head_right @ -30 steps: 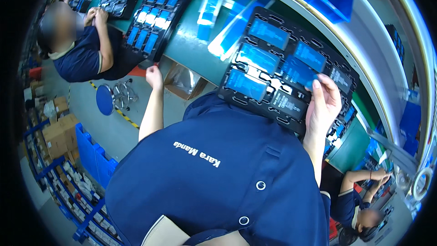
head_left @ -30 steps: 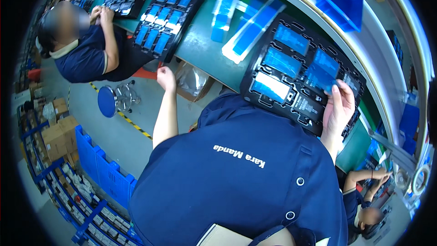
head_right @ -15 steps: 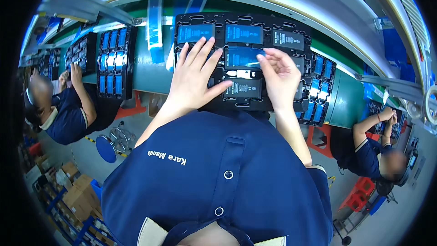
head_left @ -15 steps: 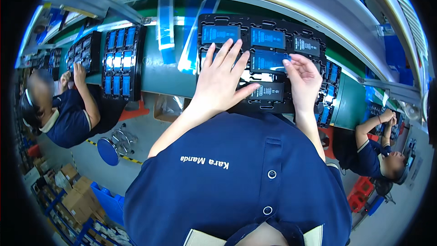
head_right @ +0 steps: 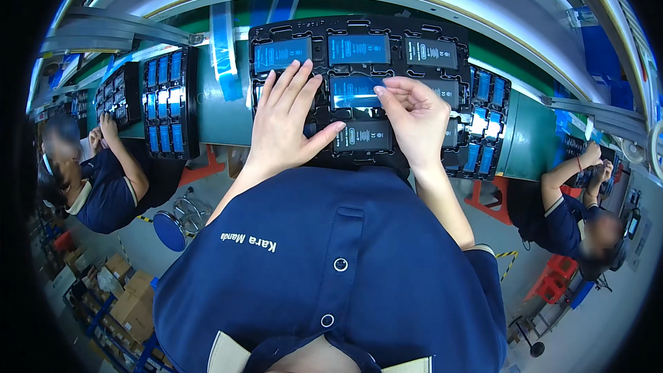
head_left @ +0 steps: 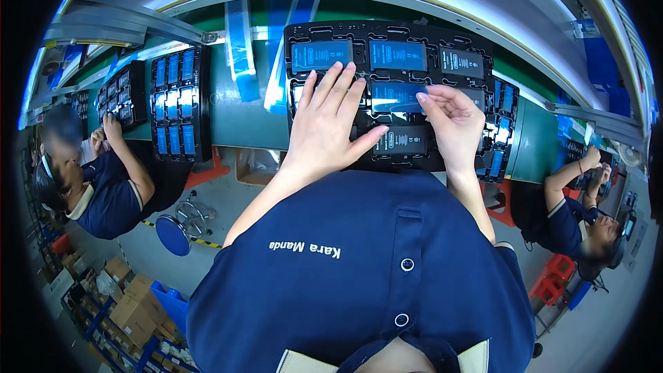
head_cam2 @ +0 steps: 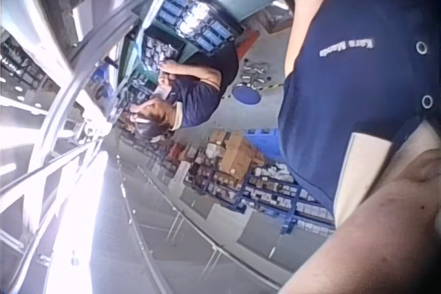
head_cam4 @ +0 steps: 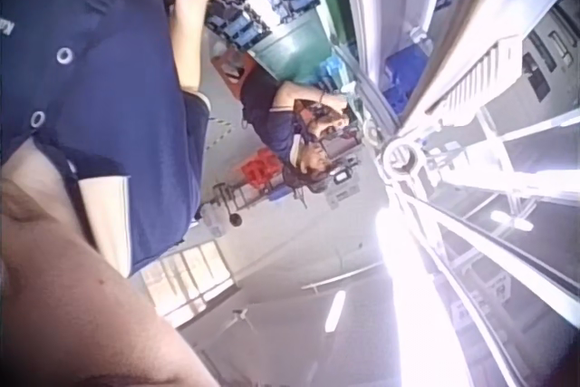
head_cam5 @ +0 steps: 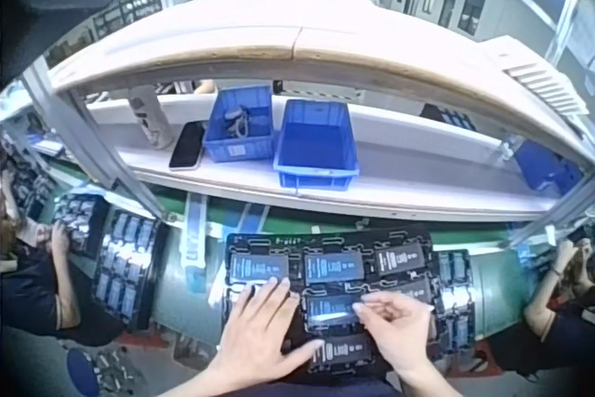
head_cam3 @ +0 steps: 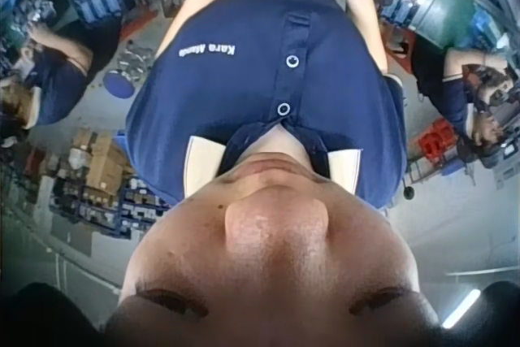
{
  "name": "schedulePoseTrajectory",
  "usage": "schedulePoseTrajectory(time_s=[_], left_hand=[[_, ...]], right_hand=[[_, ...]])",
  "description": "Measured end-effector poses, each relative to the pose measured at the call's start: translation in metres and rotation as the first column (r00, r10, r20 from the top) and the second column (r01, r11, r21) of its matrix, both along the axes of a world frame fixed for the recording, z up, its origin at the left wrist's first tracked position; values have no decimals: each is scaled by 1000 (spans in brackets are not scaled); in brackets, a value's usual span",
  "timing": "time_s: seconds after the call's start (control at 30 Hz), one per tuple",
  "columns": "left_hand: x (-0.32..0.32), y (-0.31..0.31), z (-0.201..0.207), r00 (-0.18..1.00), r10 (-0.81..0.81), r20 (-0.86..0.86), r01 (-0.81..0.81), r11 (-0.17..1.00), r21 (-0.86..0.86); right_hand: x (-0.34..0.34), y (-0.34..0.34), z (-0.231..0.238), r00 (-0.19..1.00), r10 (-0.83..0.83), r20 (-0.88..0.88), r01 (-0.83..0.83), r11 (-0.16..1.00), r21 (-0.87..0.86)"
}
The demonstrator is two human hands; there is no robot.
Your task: The person applies blue tape to the top of battery packs on a conveyor belt. They repeatedly peel tape from a roll, place it on each battery, and smooth it down. The person also briefly handles a small white card and a black cable during the process.
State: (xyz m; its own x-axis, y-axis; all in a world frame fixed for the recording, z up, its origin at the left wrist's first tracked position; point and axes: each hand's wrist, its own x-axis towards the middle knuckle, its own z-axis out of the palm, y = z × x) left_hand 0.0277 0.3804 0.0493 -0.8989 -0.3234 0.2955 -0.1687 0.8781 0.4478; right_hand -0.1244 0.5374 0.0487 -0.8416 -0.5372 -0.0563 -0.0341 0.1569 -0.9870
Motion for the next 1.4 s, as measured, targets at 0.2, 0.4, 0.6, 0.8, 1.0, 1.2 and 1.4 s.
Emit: schedulePoseTrajectory(time_s=[0.2, 0.4, 0.6, 0.8, 1.0, 1.2, 1.4], left_hand=[[0, -1, 0, 1000, 1, -17, -1, 1000, 14], [0, -1, -1, 1000, 16, 3, -16, 1000, -5], [0, 0, 0, 1000, 11, -3, -11, 1000, -3], [0, 0, 2, 999, -28, 14, 29, 998, -53], [0, 1, 2, 999, -27, 20, 29, 997, -66], [0, 2, 3, 1000, -16, 7, 17, 998, -54], [10, -36, -2, 894, 198, -401, -173, 980, 97]], right_hand=[[-4, 0, 1, 1000, -2, 24, 3, 1000, -28], [-4, 0, 2, 999, 20, 25, -20, 1000, -5], [-4, 0, 2, 1000, 11, 17, -11, 1000, -1], [-4, -1, 0, 1000, 22, -7, -22, 1000, 0], [-3, -1, -8, 987, 23, -158, -16, 999, 40], [2, -6, -2, 933, 91, -347, -28, 983, 182], [7, -5, 2, 729, 111, -676, 75, 968, 240]])
